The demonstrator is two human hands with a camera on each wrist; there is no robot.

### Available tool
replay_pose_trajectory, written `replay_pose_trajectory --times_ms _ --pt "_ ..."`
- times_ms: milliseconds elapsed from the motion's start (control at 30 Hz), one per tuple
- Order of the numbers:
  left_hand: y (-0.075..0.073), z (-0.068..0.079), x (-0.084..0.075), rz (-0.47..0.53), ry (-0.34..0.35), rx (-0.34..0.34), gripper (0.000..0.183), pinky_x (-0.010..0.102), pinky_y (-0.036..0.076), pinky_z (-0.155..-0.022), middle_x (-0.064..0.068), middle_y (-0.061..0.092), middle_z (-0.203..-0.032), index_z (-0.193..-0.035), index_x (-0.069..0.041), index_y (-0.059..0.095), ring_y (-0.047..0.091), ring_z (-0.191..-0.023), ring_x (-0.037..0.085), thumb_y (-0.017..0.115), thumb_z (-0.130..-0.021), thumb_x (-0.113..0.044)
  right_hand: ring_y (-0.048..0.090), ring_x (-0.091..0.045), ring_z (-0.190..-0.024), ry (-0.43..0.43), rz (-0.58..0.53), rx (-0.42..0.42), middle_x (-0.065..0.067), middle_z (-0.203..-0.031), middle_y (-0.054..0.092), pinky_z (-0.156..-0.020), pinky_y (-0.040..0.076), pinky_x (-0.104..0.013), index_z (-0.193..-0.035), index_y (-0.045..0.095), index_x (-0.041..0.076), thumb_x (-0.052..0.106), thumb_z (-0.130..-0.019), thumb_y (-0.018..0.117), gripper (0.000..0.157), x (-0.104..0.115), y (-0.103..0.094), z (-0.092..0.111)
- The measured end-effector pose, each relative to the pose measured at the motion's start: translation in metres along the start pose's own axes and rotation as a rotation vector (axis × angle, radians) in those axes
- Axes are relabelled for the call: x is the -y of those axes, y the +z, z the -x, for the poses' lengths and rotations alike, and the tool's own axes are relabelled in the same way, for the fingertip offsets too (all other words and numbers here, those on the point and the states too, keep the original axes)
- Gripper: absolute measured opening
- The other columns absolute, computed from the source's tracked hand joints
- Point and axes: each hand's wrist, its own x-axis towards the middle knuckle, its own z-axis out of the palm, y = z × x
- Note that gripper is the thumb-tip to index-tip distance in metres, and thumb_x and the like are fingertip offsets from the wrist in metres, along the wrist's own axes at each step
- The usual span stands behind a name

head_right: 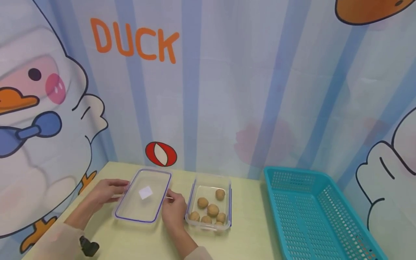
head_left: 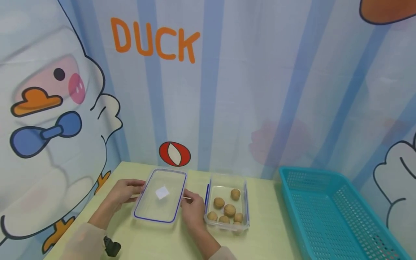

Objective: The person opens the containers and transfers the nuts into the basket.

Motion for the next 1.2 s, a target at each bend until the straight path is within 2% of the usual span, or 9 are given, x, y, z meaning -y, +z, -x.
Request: replay_pose_trajectory --times_ms 167,300,600,767,867,933,1000,1100,1200 --pt "0.006 -0.006 0.006 -0.010 -0.028 -0.025 0.036 0.038 0.063 -0.087 0.025 0.067 -0.132 -0.138 0.009 0.063 0.069 -0.107 0.025 0.063 -0.106 -0.008 0.068 -0.016 -0.093 0.012 0.079 -0.021 -0.006 -0.102 0.074 -0.078 0.060 -0.029 -0.124 0.075 -0.004 -0.010 -0.089 0.065 0.037 -0.012 0.005 -0.003" --pt "0.008 -0.012 0.011 -0.025 -0.053 -0.034 0.036 0.038 0.063 -0.085 0.023 0.069 -0.129 -0.137 0.008 0.064 0.070 -0.109 0.026 0.066 -0.104 -0.008 0.068 -0.016 -0.092 0.016 0.146 0.005 -0.004 -0.100 0.073 -0.081 0.060 -0.033 -0.123 0.074 -0.005 -0.010 -0.086 0.063 0.039 -0.020 0.007 -0.005" --pt "0.014 -0.022 0.023 -0.045 -0.065 -0.061 0.032 0.033 0.059 -0.076 0.021 0.071 -0.122 -0.131 0.009 0.067 0.067 -0.099 0.023 0.067 -0.102 -0.003 0.060 -0.015 -0.085 -0.106 0.296 0.061 -0.006 -0.095 0.067 -0.073 0.056 -0.029 -0.122 0.073 -0.011 -0.012 -0.090 0.060 0.035 -0.027 0.008 -0.006" --pt "0.019 -0.024 0.028 -0.095 -0.065 -0.080 0.028 0.031 0.057 -0.069 0.022 0.070 -0.120 -0.127 0.008 0.070 0.064 -0.093 0.023 0.064 -0.102 -0.002 0.057 -0.015 -0.084 -0.124 0.357 0.091 -0.007 -0.095 0.064 -0.072 0.055 -0.030 -0.124 0.072 -0.012 -0.013 -0.090 0.061 0.035 -0.025 0.005 -0.005" --pt "0.021 -0.024 0.029 -0.120 -0.061 -0.096 0.028 0.030 0.056 -0.067 0.022 0.071 -0.119 -0.126 0.008 0.071 0.064 -0.089 0.022 0.064 -0.101 -0.003 0.055 -0.017 -0.083 -0.139 0.392 0.121 -0.009 -0.094 0.062 -0.070 0.053 -0.031 -0.110 0.075 -0.012 -0.013 -0.091 0.060 0.025 -0.023 0.005 -0.005" --pt "0.022 -0.023 0.028 -0.151 -0.046 -0.110 0.028 0.030 0.056 -0.065 0.022 0.071 -0.117 -0.125 0.009 0.071 0.064 -0.086 0.022 0.064 -0.100 -0.003 0.053 -0.017 -0.080 -0.174 0.420 0.135 -0.009 -0.089 0.059 -0.067 0.051 -0.032 -0.096 0.074 -0.009 -0.013 -0.091 0.058 0.017 -0.022 0.005 -0.006" --pt "0.024 -0.023 0.026 -0.184 -0.027 -0.126 0.027 0.030 0.055 -0.063 0.022 0.072 -0.113 -0.122 0.009 0.072 0.064 -0.082 0.021 0.065 -0.099 -0.003 0.054 -0.021 -0.078 -0.218 0.465 0.148 -0.011 -0.086 0.057 -0.066 0.052 -0.036 -0.090 0.072 -0.008 -0.014 -0.091 0.057 0.016 -0.022 0.005 -0.008" --pt "0.025 -0.022 0.022 -0.245 0.005 -0.143 0.026 0.031 0.054 -0.061 0.022 0.072 -0.107 -0.119 0.009 0.073 0.063 -0.077 0.021 0.066 -0.098 -0.005 0.065 -0.031 -0.086 -0.264 0.552 0.176 -0.018 -0.090 0.064 -0.077 0.060 -0.044 -0.104 0.072 -0.014 -0.011 -0.090 0.062 0.017 -0.017 0.004 -0.009" --pt "0.025 -0.019 0.016 -0.315 0.025 -0.154 0.028 0.033 0.056 -0.062 0.023 0.072 -0.103 -0.117 0.012 0.072 0.065 -0.075 0.022 0.066 -0.098 -0.008 0.067 -0.038 -0.096 -0.243 0.613 0.271 -0.025 -0.101 0.068 -0.087 0.059 -0.050 -0.123 0.065 -0.020 0.000 -0.093 0.072 0.037 -0.006 0.000 -0.010"
